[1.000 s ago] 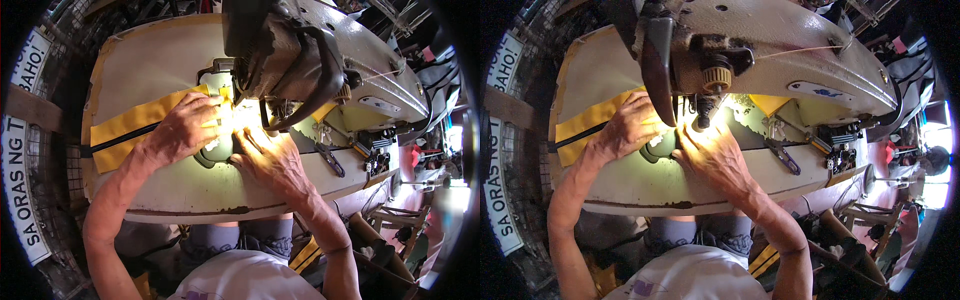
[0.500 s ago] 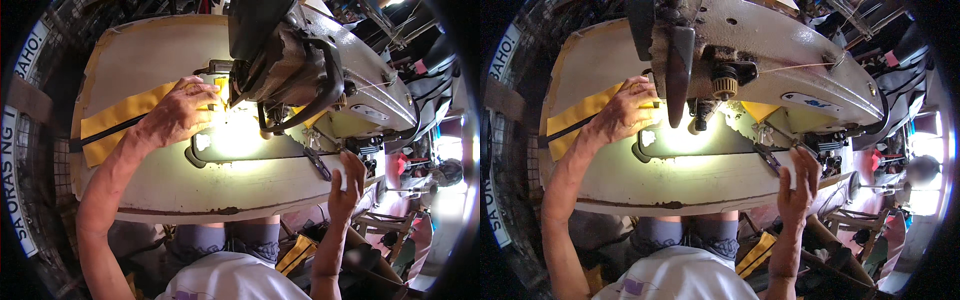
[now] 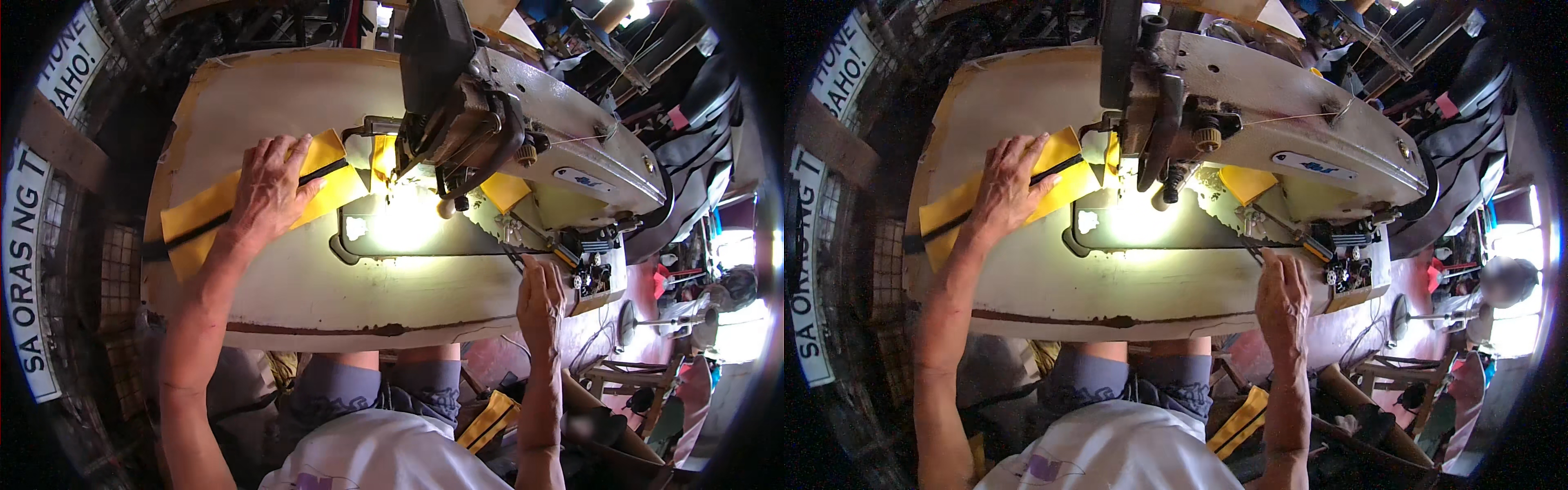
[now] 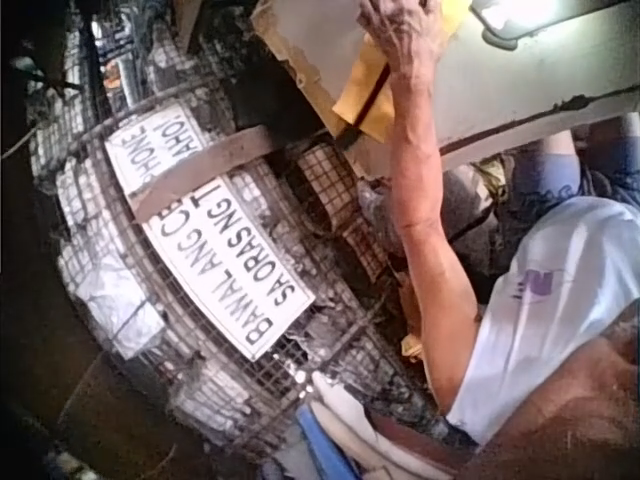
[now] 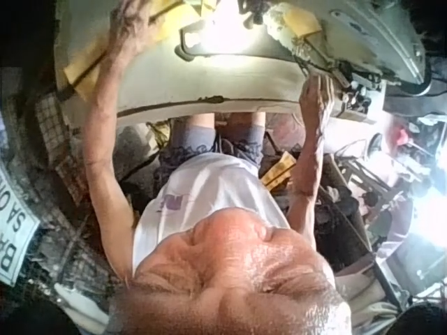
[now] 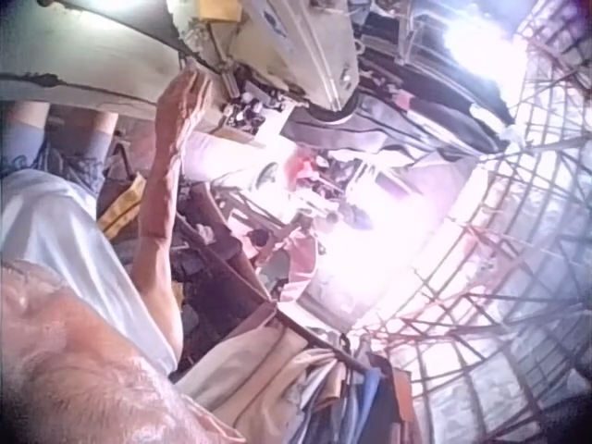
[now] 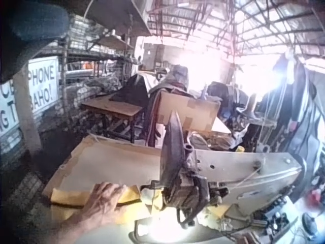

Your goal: The recorder is using an industrial sewing machine to stitch together yellow leather pieces to create small pouches or bags.

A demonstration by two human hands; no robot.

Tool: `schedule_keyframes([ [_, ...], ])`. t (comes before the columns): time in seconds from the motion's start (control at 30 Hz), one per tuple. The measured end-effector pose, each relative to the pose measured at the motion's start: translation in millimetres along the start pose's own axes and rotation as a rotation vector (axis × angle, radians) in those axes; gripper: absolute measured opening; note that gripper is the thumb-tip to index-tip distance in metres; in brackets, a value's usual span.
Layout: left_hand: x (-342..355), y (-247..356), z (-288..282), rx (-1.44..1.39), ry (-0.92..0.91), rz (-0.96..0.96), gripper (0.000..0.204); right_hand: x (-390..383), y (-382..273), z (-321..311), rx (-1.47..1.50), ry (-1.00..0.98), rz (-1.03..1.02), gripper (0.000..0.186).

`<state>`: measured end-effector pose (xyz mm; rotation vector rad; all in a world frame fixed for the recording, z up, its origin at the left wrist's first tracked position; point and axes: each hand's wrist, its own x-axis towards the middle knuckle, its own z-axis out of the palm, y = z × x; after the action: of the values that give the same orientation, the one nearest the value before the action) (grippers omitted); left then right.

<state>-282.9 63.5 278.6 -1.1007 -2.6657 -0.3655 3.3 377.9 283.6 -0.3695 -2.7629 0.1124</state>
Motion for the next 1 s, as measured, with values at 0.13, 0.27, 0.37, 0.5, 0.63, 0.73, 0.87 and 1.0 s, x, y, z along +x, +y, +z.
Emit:
schedule_keyframes([
  [0.13, -1.2, 7.1, -0.2, -0.064, -0.024, -0.094, 0.052, 14.2, -66.0, 3.4, 0.213, 0.040, -0.203, 0.035],
  [0.27, -4.2, -0.5, 8.1, -0.235, 0.191, -0.038, 0.036, 50.8, -141.2, 31.1, 0.255, 0.084, -0.156, 0.021],
  [0.37, -7.4, 4.2, 2.3, -0.325, 0.302, 0.006, 0.029, 71.6, -152.7, 55.9, 0.204, -0.105, -0.061, 0.027],
  [0.5, -18.6, 15.4, -9.9, -0.419, 0.323, -0.009, 0.025, 90.4, -158.2, 61.5, 0.220, -0.024, -0.040, 0.025],
  [0.63, -19.4, 17.9, -17.3, -0.444, 0.356, 0.002, 0.025, 97.5, -159.3, 65.7, 0.145, 0.131, -0.167, 0.021],
  [0.73, -22.1, 16.0, -17.6, -0.439, 0.346, 0.003, 0.024, 101.4, -163.3, 68.8, 0.089, 0.127, -0.189, 0.021],
  [0.87, -21.3, 20.5, -21.7, -0.470, 0.372, 0.034, 0.022, 104.9, -162.1, 74.7, 0.013, 0.225, -0.258, 0.020],
  [1.0, -20.2, 20.1, -22.7, -0.490, 0.388, 0.049, 0.021, 102.2, -160.9, 77.1, 0.066, 0.139, -0.266, 0.020],
])
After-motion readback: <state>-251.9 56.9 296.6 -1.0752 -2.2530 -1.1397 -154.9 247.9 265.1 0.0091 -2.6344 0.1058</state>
